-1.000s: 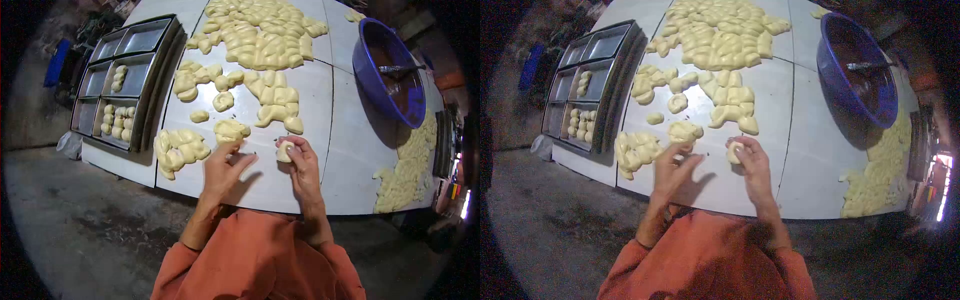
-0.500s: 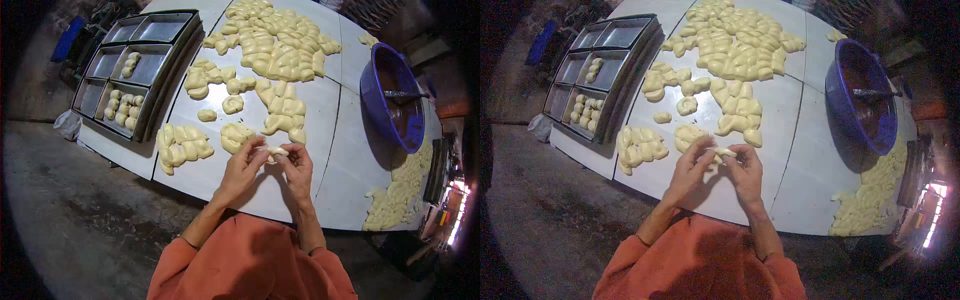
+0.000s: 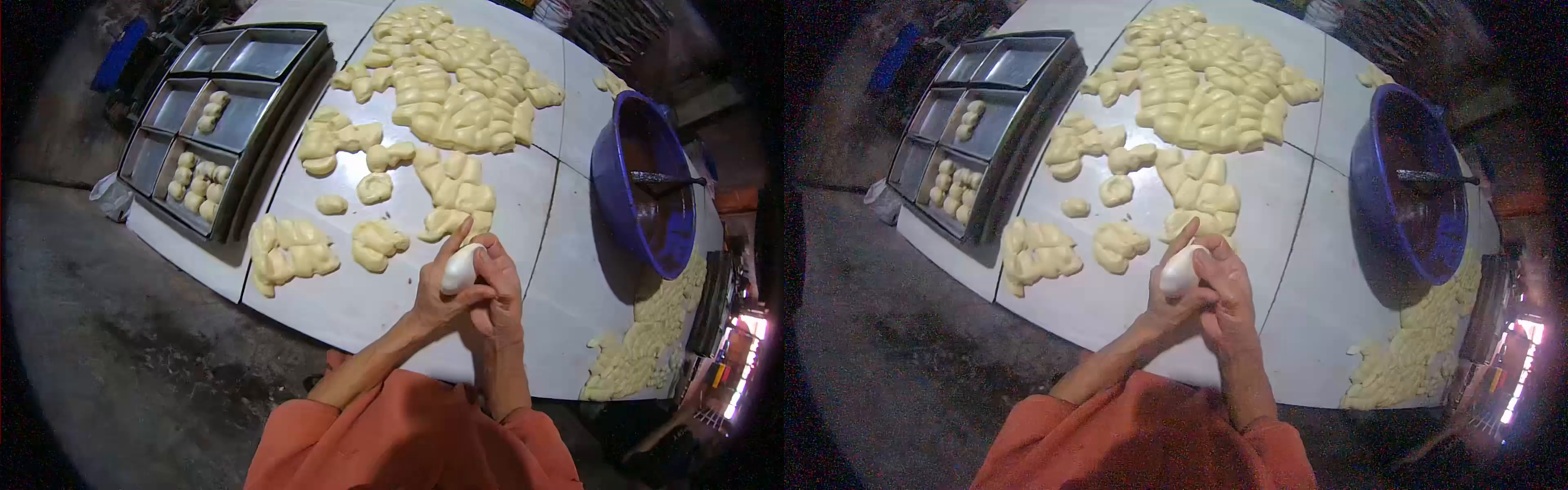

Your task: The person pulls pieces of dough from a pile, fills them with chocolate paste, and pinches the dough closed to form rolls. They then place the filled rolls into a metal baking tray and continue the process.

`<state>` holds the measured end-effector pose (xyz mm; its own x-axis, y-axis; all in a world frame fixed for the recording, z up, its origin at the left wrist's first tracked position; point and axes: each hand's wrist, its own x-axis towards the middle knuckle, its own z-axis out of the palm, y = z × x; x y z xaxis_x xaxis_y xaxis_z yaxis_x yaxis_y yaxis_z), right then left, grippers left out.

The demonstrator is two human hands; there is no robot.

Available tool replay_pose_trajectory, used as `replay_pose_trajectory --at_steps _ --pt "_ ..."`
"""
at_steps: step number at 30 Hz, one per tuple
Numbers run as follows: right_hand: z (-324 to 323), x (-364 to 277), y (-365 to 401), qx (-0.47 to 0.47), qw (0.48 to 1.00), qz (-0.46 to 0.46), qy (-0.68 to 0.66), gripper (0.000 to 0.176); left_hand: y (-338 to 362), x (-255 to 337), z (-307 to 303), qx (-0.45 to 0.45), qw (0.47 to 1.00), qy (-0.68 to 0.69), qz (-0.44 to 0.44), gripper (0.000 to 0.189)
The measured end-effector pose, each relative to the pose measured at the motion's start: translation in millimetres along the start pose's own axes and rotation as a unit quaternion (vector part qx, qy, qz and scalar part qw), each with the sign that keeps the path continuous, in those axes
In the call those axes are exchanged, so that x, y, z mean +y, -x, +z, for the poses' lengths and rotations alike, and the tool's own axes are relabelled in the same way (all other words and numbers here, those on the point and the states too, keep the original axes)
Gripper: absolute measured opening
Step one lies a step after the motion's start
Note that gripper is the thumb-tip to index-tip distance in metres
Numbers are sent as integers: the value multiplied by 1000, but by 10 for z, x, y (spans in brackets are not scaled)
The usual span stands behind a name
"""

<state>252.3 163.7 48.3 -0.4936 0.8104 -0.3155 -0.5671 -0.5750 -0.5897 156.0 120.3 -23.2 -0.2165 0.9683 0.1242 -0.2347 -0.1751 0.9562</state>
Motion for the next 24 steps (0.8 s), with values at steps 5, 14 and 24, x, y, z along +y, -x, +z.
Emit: replay_pose_trajectory --at_steps 5,14,24 --pt "-393 -846 -92 35 957 -226 178 26 -13 267 -26 -92 989 -22 -114 81" --pt "-1698 -3428 -667 256 680 -231 647 31 -12 636 -324 -194 933 -210 -220 49" --pt "-2805 -3565 -1241 115 567 -38 815 35 8 436 -223 -219 915 -259 -219 46"
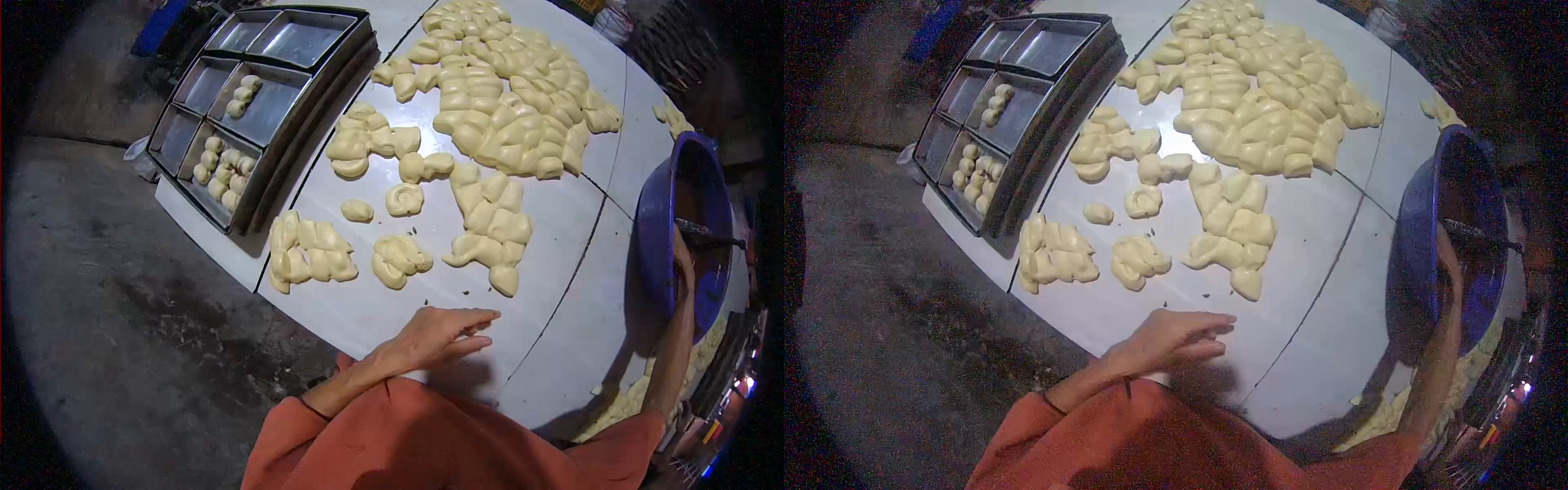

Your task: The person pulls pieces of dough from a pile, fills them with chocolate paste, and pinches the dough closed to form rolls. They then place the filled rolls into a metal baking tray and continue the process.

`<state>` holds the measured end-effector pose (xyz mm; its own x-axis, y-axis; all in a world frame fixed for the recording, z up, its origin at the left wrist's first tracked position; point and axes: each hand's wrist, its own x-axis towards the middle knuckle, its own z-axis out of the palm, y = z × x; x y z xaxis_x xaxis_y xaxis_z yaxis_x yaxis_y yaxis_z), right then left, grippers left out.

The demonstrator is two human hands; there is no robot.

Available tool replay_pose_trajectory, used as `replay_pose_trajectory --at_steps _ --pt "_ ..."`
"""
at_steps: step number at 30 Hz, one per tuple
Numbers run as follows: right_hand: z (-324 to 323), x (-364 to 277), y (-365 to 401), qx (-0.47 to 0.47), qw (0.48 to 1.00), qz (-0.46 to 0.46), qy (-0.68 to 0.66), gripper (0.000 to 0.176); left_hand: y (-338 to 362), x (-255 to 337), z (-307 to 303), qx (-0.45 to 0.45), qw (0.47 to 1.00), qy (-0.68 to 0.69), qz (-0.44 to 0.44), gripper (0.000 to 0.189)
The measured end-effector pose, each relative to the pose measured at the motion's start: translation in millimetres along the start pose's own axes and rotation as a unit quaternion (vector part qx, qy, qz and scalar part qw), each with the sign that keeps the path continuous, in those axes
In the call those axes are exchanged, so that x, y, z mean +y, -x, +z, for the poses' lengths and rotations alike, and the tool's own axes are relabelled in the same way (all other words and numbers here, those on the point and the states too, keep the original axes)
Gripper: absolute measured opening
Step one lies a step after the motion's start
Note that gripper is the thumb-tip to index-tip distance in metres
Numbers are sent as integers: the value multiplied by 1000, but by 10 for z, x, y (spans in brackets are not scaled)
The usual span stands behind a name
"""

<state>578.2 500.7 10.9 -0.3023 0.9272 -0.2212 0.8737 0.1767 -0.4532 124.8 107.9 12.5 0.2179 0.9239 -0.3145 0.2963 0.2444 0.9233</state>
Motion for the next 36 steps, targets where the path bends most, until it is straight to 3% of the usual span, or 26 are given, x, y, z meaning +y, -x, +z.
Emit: replay_pose_trajectory --at_steps 3,11,12,13,14,18,21,22,25,27,29,32,33,35,36 --pt "19 -99 69 -36 999 13 -8 36 18 -55 -10 56 998 26 3 44" --pt "45 -807 304 -146 980 107 -88 38 49 55 -71 70 996 52 -4 41" --pt "105 -392 155 -149 987 14 -54 38 67 63 -55 72 994 71 -29 41" --pt "95 -680 311 -132 976 44 -168 38 67 -23 -20 68 993 89 -24 40" --pt "154 -481 261 -62 985 76 -143 29 74 -43 11 69 994 88 -14 40" --pt "-13 -1121 633 77 952 52 -291 22 40 -131 76 75 996 5 57 40" --pt "6 -1392 849 162 845 41 -508 16 -24 14 18 37 994 98 17 40" --pt "20 -1563 921 194 836 12 -512 15 -51 83 20 31 996 70 41 40" --pt "312 -1965 1121 200 773 -36 -600 15 -223 156 92 9 985 172 24 41" --pt "634 -2302 1296 97 741 -66 -661 19 -333 234 175 -17 921 388 -27 41" --pt "1033 -2791 1488 87 726 -48 -681 18 -384 474 131 19 898 439 -37 41" --pt "1583 -3252 1662 -11 671 -18 -741 16 -394 264 124 14 823 567 -1 42" --pt "1711 -3360 1707 -70 650 -35 -756 15 -292 234 21 34 831 556 2 41" --pt "1910 -3653 1837 -49 636 9 -770 17 -83 222 -162 62 844 532 8 41" --pt "1978 -3703 1875 -64 653 14 -755 17 -76 84 -178 114 832 543 1 34"
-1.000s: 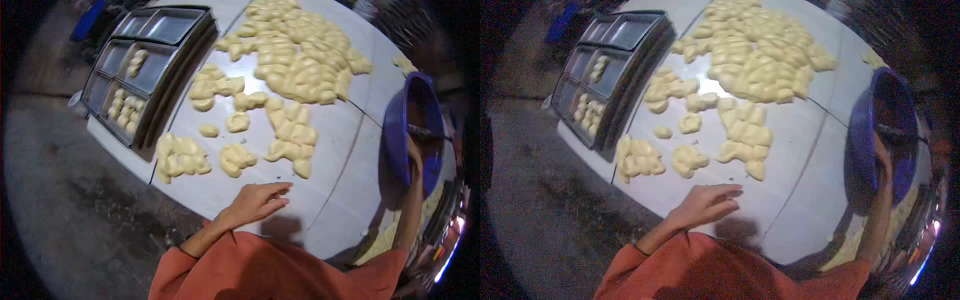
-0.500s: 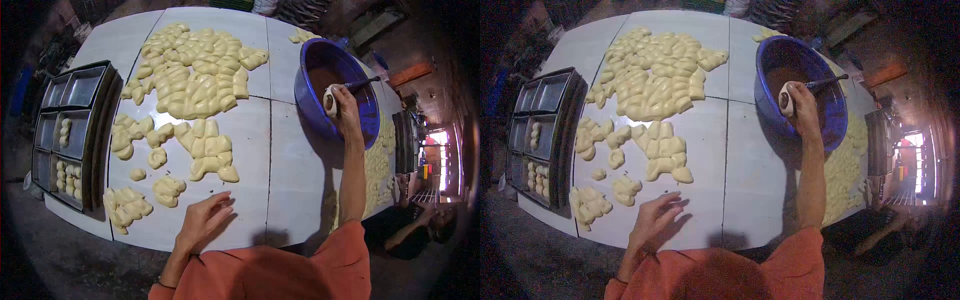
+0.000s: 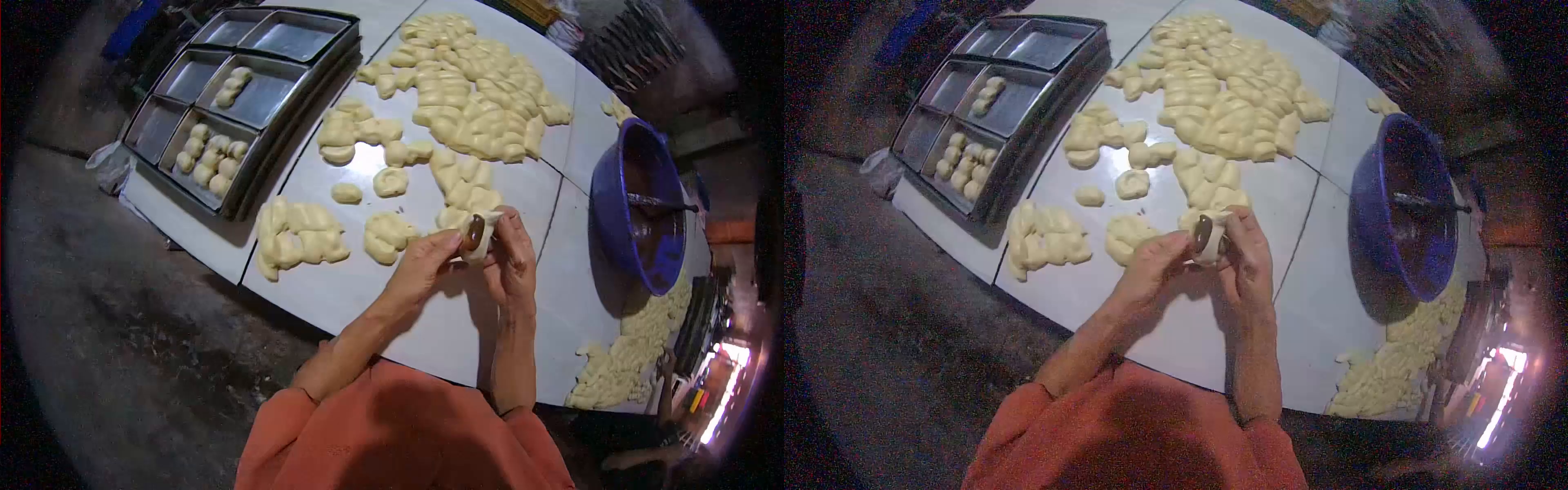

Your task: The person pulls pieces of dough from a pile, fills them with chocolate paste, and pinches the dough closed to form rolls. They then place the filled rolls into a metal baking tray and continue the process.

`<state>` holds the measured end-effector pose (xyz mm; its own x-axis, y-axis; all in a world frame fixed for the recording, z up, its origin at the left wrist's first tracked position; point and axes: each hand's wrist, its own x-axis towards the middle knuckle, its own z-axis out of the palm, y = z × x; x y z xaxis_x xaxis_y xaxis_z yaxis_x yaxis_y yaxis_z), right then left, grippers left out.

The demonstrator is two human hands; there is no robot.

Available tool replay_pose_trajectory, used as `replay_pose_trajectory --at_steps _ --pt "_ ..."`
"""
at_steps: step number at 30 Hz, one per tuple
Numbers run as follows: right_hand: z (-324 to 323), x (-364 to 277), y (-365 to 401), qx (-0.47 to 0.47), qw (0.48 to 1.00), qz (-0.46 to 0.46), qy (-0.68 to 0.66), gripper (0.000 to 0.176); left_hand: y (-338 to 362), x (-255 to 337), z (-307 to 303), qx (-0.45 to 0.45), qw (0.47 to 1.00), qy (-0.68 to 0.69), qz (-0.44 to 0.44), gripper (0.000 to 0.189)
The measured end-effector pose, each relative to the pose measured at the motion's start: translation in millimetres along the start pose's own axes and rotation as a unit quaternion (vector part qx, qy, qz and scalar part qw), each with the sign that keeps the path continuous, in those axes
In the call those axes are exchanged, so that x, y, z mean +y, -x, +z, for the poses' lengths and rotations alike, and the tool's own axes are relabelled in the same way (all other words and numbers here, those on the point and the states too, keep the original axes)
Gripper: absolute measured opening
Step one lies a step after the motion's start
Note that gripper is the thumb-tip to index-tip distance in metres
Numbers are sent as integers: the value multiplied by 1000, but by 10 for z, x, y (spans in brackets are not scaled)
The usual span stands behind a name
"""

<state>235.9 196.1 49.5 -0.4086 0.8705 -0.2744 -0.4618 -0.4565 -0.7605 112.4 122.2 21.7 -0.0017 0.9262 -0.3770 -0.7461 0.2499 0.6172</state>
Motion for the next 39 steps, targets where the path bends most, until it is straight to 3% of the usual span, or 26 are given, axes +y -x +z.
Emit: replay_pose_trajectory --at_steps 2,5,7,9,11,12,15,16,19,20,23,24,28,31,35,36,39 --pt "87 96 110 -7 998 55 44 24 102 47 -294 37 999 -13 9 33" --pt "359 269 296 -10 975 44 219 40 280 183 -535 108 993 -21 43 32" --pt "221 653 156 -88 898 -189 387 52 366 249 -602 142 987 -28 66 32" --pt "344 770 224 -52 778 -308 545 39 424 254 -658 145 985 -44 85 32" --pt "353 967 222 -21 793 -290 535 29 461 257 -665 156 979 -89 101 32" --pt "380 1038 221 -5 801 -281 529 24 448 242 -708 156 966 -132 159 33" --pt "532 1127 224 17 835 -273 477 11 448 304 -785 162 963 -107 184 33" --pt "644 1115 252 6 880 -229 417 12 501 379 -756 157 978 -67 123 30" --pt "756 1086 311 16 913 -109 393 11 486 535 -871 123 985 -94 74 29" --pt "674 1089 292 -5 913 -55 404 19 474 577 -935 101 991 -73 40 29" --pt "702 1022 384 -117 920 -69 367 30 487 813 -1112 97 983 -153 -7 31" --pt "686 1015 435 -158 894 -86 409 38 506 833 -1155 92 983 -160 -4 31" --pt "651 1147 398 -131 886 -150 419 35 661 874 -1116 54 983 -171 29 28" --pt "680 1209 373 -104 818 -289 487 25 721 844 -1104 34 982 -171 68 25" --pt "820 1624 414 32 897 -325 297 14 678 800 -1269 -1 970 -232 80 22" --pt "839 1690 382 56 895 -345 278 16 678 781 -1280 -3 965 -246 87 23" --pt "704 1616 336 26 841 -358 404 18 715 692 -1326 -9 964 -254 81 22"
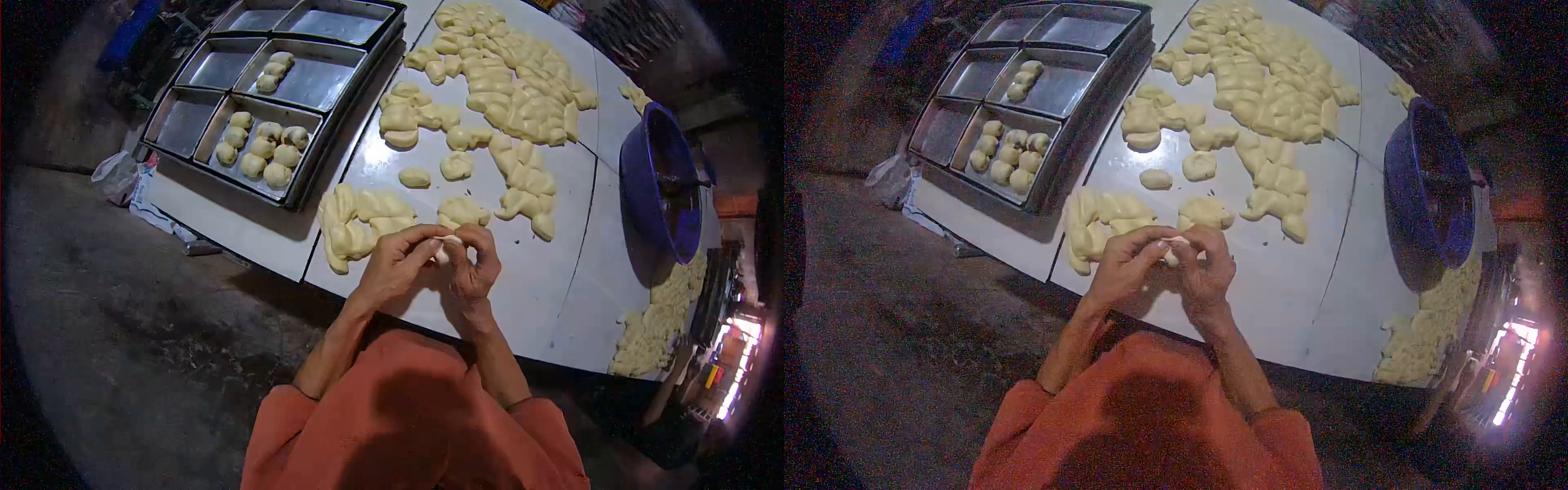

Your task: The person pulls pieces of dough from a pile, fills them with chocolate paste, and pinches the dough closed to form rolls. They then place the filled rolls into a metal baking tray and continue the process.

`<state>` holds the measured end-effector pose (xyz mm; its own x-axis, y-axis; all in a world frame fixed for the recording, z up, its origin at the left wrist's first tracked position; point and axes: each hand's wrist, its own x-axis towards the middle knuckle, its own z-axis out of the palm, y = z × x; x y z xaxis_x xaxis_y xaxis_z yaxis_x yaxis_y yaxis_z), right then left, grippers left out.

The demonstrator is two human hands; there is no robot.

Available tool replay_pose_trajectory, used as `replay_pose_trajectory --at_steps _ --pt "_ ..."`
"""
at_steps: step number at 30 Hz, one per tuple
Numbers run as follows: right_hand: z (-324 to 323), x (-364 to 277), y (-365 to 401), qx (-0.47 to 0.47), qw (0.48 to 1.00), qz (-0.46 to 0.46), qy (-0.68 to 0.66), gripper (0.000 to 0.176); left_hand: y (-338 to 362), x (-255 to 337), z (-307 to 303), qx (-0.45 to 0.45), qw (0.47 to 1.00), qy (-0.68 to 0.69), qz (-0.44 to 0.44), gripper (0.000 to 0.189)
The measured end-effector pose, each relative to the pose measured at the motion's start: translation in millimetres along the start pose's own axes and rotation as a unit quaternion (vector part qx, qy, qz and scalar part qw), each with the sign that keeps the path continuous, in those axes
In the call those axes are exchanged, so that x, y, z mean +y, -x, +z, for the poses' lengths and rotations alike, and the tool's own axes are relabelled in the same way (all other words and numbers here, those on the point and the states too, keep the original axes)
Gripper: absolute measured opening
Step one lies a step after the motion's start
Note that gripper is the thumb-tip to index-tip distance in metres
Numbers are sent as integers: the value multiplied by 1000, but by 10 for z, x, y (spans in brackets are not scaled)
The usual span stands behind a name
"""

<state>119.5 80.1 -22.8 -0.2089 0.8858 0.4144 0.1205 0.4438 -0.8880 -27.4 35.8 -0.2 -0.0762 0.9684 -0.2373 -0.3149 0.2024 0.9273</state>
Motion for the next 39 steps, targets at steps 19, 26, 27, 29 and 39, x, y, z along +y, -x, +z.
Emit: replay_pose_trajectory --at_steps 19,26,27,29,39 --pt "-829 -119 58 -312 928 60 195 24 321 -115 282 144 935 -322 -25 39" --pt "-288 -95 -274 -277 944 22 177 27 195 0 -95 238 766 -579 144 33" --pt "-175 -167 -376 -299 930 -40 208 33 169 0 -129 231 759 -592 139 33" --pt "101 -90 -384 -329 911 -59 240 34 145 11 -185 213 756 -608 113 33" --pt "-296 -45 -421 -222 860 447 -111 23 225 -67 -331 221 731 -634 121 37"
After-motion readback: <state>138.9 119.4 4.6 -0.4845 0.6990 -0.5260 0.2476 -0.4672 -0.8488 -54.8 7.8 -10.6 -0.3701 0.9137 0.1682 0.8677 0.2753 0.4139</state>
